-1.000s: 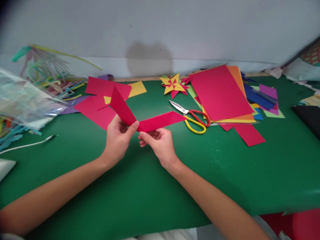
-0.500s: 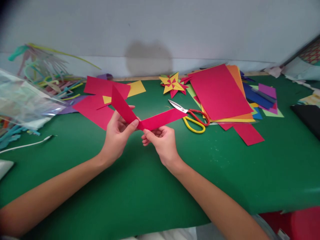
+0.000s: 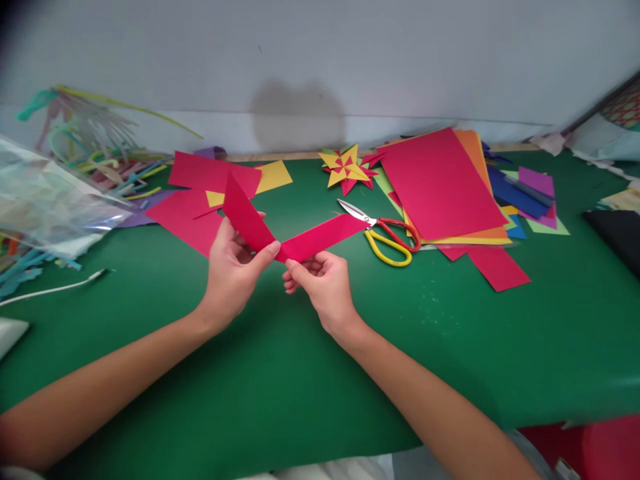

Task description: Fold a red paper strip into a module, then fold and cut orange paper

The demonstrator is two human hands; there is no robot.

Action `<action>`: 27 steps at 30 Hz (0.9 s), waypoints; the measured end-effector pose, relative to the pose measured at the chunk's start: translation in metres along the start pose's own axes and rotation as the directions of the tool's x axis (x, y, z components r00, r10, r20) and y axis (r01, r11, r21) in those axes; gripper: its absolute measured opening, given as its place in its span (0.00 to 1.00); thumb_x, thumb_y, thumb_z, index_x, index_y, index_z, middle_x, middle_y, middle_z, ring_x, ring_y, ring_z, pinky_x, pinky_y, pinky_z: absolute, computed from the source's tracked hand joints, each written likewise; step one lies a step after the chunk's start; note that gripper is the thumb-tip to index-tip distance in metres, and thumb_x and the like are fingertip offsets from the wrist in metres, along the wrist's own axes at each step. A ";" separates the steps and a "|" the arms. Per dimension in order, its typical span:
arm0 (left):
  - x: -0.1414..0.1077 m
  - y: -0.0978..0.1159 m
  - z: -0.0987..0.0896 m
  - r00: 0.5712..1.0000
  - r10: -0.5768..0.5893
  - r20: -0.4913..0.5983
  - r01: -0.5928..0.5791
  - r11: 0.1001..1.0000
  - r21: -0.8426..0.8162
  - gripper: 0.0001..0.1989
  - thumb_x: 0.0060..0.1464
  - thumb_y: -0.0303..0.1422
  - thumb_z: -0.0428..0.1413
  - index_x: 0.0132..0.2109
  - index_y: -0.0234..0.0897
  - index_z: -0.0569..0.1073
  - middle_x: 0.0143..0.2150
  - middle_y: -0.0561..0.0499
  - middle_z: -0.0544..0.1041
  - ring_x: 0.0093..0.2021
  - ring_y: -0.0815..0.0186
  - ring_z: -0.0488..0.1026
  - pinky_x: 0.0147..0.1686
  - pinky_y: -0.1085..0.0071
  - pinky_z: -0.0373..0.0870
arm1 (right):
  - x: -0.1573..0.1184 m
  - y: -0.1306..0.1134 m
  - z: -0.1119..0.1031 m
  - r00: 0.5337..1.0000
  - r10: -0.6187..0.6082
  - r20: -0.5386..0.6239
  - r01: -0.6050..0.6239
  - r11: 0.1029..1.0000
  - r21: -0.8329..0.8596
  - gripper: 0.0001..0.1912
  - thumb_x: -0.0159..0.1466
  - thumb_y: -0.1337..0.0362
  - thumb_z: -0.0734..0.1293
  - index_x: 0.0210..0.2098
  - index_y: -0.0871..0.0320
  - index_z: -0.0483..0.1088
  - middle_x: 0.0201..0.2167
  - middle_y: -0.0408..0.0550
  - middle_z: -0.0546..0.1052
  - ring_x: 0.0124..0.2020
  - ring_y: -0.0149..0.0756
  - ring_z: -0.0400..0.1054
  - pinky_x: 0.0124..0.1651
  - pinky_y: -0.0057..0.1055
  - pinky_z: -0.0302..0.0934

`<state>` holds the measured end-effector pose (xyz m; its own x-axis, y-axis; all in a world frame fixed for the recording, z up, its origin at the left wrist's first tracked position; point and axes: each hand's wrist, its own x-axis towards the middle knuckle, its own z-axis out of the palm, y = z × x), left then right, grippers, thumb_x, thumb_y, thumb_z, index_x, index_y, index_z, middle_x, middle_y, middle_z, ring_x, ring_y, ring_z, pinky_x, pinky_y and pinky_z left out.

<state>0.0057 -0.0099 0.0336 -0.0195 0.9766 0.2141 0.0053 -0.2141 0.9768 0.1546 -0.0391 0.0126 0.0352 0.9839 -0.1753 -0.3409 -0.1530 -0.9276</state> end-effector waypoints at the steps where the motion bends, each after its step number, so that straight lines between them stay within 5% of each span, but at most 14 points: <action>1: 0.000 0.000 0.000 1.000 0.004 -0.004 -0.004 1.000 -0.004 0.22 0.56 0.38 0.69 0.53 0.41 0.70 0.39 0.52 0.78 0.38 0.64 0.79 0.38 0.71 0.76 | -0.001 0.000 0.001 1.000 0.007 -0.002 -0.007 1.000 0.016 0.14 0.57 0.56 0.80 0.33 0.59 0.78 0.25 0.46 0.81 0.23 0.34 0.74 0.28 0.32 0.73; 8: -0.002 -0.001 0.001 1.000 0.014 0.004 -0.014 0.999 -0.033 0.20 0.56 0.38 0.69 0.48 0.42 0.68 0.39 0.52 0.77 0.36 0.65 0.78 0.35 0.71 0.75 | -0.006 0.004 0.009 0.996 0.037 0.082 -0.045 0.994 0.096 0.14 0.58 0.55 0.80 0.35 0.58 0.78 0.26 0.45 0.80 0.24 0.33 0.72 0.24 0.29 0.70; 27: -0.003 -0.004 0.001 1.000 0.011 0.005 -0.011 1.000 0.000 0.17 0.57 0.40 0.68 0.46 0.41 0.71 0.40 0.51 0.77 0.37 0.64 0.77 0.36 0.70 0.75 | -0.006 0.006 0.007 1.000 0.001 0.026 -0.003 0.999 0.046 0.15 0.59 0.54 0.79 0.35 0.59 0.80 0.26 0.46 0.81 0.25 0.34 0.75 0.29 0.32 0.75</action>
<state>0.0066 -0.0124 0.0291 -0.0143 0.9742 0.2254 0.0053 -0.2253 0.9743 0.1455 -0.0448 0.0103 0.0101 0.9858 -0.1679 -0.3838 -0.1512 -0.9110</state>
